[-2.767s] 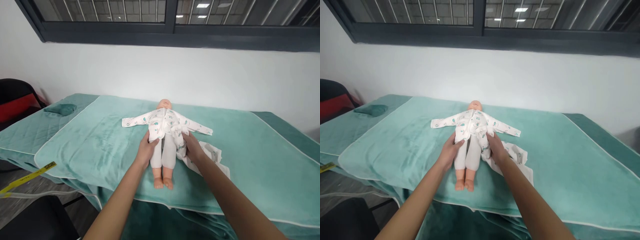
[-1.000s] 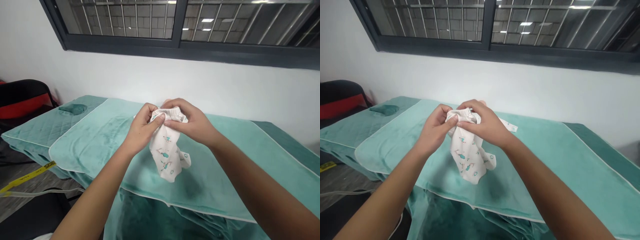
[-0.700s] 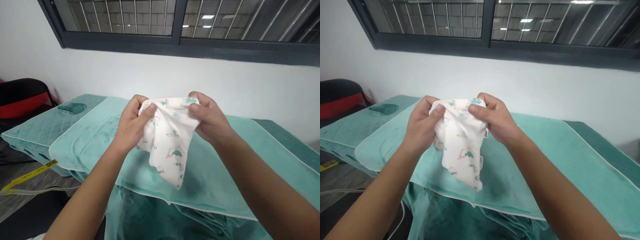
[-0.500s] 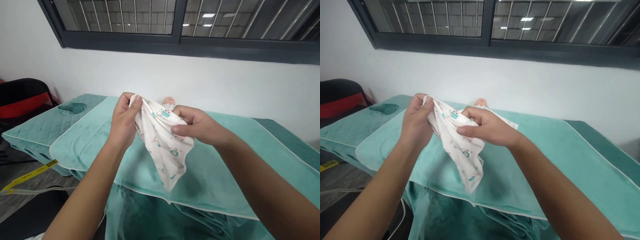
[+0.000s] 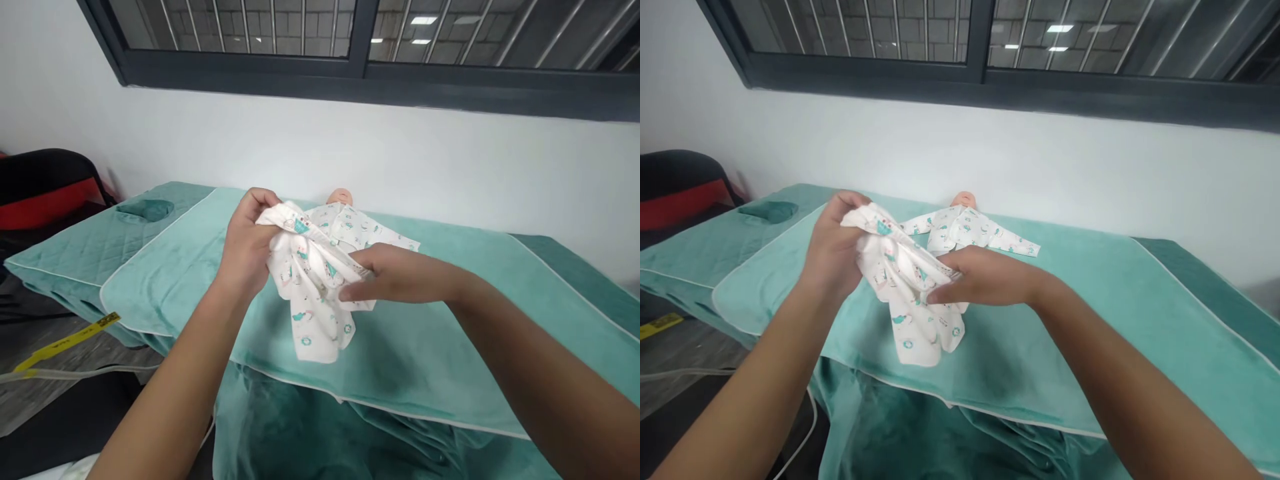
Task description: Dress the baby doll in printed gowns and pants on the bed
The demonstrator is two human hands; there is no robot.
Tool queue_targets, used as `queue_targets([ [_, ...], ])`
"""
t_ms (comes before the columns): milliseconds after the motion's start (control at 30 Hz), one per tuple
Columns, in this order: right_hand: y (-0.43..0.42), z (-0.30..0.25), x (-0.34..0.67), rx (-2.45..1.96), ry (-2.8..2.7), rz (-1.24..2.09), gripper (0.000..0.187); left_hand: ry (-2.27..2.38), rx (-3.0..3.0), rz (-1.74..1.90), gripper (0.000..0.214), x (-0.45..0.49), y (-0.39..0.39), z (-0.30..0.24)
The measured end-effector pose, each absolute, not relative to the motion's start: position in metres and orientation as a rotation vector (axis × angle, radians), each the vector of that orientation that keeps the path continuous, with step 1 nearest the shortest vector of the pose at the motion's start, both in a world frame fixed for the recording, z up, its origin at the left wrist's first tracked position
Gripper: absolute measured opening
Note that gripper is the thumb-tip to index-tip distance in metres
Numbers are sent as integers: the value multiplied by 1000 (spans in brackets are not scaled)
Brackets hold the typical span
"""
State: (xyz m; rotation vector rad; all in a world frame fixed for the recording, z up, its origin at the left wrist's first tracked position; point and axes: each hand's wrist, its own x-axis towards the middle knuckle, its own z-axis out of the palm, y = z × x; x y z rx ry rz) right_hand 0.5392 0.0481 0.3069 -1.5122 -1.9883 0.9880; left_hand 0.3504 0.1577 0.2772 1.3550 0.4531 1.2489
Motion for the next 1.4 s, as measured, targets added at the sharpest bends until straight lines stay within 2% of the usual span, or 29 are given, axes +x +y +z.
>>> queue_targets([
  [133, 48, 306, 537, -1462, -1767, 837, 34, 388, 1308, 1069, 25, 347, 164, 273],
  [267, 57, 307, 526, -1365, -1503, 683, 37, 322, 1549, 786, 51, 351, 153, 271],
  [333, 62, 307, 520, -1356, -1468, 624, 38, 313, 1670, 727, 56, 356, 146, 271],
  [400, 67, 307, 516, -1346, -1449, 567, 40, 373, 1720, 760, 47, 362, 140, 270],
  [500, 72, 307, 515, -1346, -1431, 545, 42, 493, 1595, 841, 22, 369, 140, 269],
  [633, 72, 305, 526, -1349, -1483, 696, 41, 435, 1287, 970, 5, 372, 150, 270],
  [767, 70, 298, 539, -1327, -1827, 1122, 30, 374, 1098, 883, 20, 371, 159, 268],
  [833, 70, 294, 543, -1344, -1876, 1216, 29, 411, 1106, 835, 22, 369, 161, 265],
  [933, 73, 288, 544, -1363, -1664, 979, 30, 421, 1228, 700, 13, 365, 157, 258],
  [1067, 78, 283, 537, -1385, -1395, 694, 24, 335, 1447, 483, 37, 363, 141, 253],
  [1300, 75, 271, 529, -1300, -1198, 769, 24, 584, 1312, 790, 22, 376, 136, 242],
  [1400, 69, 272, 536, -1294, -1348, 985, 27, 543, 1155, 919, 25, 379, 141, 241],
])
